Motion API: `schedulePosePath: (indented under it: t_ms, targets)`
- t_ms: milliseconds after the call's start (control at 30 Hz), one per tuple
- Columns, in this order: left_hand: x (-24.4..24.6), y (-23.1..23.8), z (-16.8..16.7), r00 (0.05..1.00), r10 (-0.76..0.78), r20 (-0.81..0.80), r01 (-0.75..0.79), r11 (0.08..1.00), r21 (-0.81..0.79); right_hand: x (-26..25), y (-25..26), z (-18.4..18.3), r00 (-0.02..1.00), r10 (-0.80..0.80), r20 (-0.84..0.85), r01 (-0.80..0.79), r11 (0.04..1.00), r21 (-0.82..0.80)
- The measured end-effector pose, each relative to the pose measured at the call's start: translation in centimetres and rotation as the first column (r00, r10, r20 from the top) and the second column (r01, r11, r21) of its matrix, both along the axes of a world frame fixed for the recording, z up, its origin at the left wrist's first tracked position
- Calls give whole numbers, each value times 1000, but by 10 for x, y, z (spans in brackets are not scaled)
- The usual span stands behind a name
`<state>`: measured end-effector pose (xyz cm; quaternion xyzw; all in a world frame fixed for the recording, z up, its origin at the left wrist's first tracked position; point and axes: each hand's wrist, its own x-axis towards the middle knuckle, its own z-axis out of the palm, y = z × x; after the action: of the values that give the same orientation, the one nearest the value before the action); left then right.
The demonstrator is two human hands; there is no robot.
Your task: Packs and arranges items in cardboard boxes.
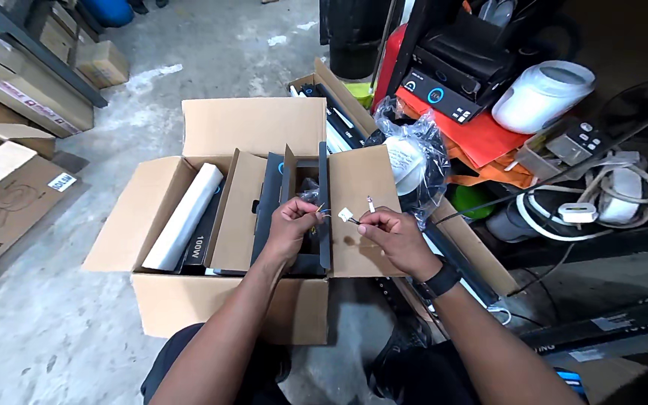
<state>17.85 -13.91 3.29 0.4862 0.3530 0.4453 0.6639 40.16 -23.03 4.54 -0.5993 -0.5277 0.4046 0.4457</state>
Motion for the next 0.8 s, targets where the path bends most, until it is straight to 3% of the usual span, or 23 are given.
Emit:
schedulePosePath:
  t_ms: [800]
  targets:
    - [2,0,2,999,37,30,-36,999,-34,-10,3,-5,991,34,-132,-39,998,-40]
